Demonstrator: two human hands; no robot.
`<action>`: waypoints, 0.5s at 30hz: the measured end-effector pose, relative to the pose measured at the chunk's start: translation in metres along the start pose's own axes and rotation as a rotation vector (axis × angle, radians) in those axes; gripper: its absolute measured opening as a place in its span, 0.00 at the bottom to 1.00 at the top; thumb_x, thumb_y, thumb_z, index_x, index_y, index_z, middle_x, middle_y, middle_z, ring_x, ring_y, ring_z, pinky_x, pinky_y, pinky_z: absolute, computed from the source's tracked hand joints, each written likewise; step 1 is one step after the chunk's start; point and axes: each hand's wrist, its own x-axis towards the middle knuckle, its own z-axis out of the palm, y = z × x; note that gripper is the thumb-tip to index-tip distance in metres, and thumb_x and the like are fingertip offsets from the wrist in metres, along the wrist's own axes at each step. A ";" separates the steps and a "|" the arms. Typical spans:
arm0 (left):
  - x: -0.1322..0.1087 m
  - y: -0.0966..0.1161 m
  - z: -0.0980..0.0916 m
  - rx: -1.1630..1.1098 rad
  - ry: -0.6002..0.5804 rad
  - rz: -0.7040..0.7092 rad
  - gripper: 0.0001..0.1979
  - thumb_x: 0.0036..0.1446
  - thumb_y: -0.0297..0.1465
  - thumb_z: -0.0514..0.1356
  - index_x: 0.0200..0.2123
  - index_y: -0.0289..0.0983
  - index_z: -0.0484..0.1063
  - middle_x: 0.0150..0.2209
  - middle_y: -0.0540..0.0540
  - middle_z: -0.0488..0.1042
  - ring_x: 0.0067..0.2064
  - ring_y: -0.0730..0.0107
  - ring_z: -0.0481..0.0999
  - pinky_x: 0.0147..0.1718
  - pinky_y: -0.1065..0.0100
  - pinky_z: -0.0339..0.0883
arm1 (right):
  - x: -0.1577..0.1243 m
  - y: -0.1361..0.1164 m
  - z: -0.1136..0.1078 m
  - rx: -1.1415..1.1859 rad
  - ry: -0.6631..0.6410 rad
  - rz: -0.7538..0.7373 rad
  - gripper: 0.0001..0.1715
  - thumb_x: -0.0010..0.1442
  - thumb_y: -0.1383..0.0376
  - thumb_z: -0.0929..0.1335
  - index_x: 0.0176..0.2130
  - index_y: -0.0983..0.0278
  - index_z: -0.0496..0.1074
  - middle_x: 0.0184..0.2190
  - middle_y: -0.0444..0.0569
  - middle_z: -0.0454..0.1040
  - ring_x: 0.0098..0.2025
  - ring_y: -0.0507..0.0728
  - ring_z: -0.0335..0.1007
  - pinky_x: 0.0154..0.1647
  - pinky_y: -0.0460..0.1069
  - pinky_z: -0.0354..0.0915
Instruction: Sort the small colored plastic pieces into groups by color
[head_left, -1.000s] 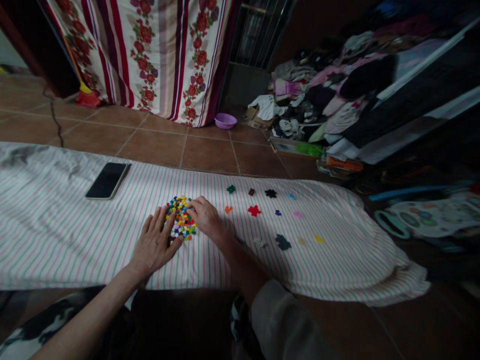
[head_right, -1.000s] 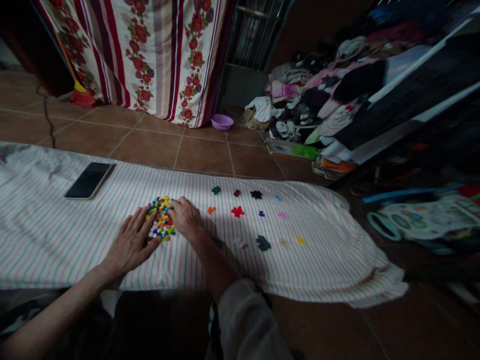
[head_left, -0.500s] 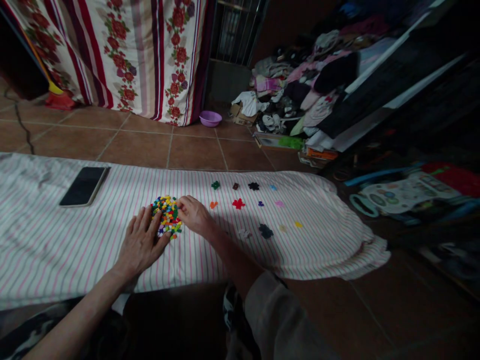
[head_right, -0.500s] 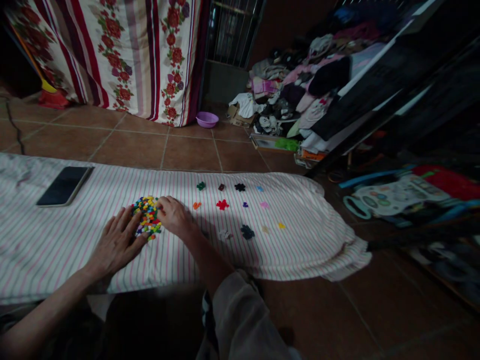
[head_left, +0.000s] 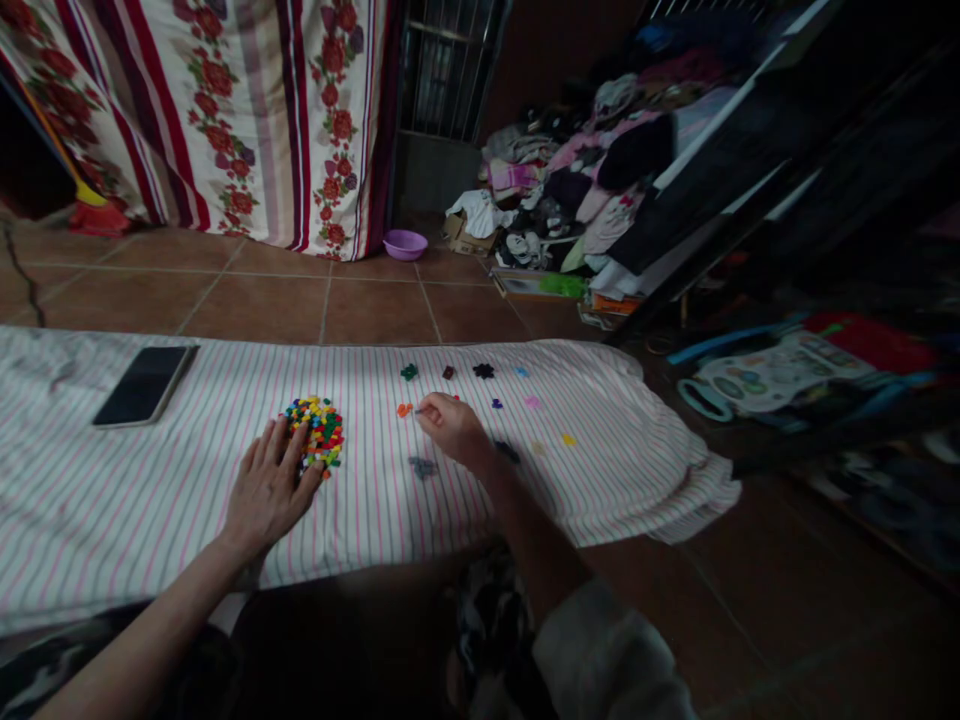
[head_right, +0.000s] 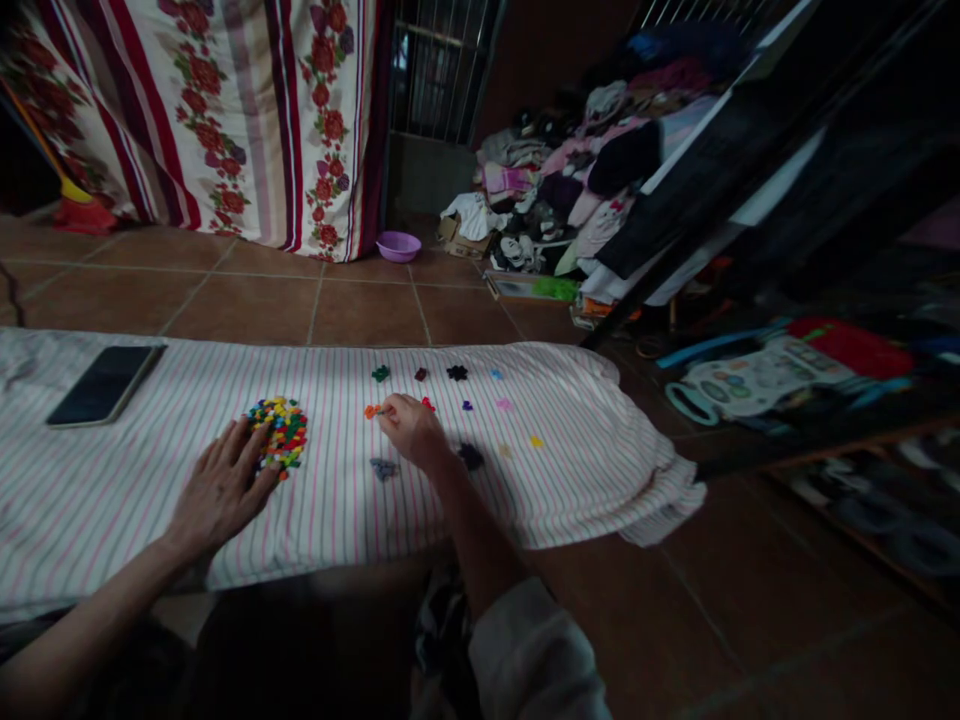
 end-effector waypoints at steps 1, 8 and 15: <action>0.000 0.000 0.001 0.016 0.015 0.018 0.23 0.63 0.38 0.50 0.60 0.39 0.64 0.65 0.35 0.64 0.72 0.46 0.49 0.62 0.41 0.57 | -0.003 0.005 -0.014 -0.017 0.005 0.041 0.03 0.56 0.69 0.66 0.30 0.62 0.68 0.27 0.42 0.70 0.30 0.51 0.66 0.34 0.45 0.60; 0.001 0.002 -0.001 0.098 0.035 0.128 0.18 0.65 0.33 0.48 0.56 0.37 0.66 0.62 0.34 0.66 0.73 0.44 0.45 0.61 0.41 0.60 | -0.035 0.038 -0.091 -0.182 0.029 0.347 0.06 0.53 0.64 0.66 0.26 0.62 0.68 0.23 0.41 0.69 0.27 0.51 0.63 0.31 0.45 0.55; 0.001 0.001 -0.001 -0.030 -0.016 0.080 0.20 0.63 0.34 0.49 0.57 0.41 0.66 0.62 0.35 0.66 0.72 0.43 0.47 0.61 0.34 0.58 | -0.065 0.059 -0.104 -0.245 -0.078 0.428 0.07 0.53 0.64 0.65 0.24 0.62 0.67 0.22 0.42 0.69 0.26 0.52 0.63 0.29 0.46 0.54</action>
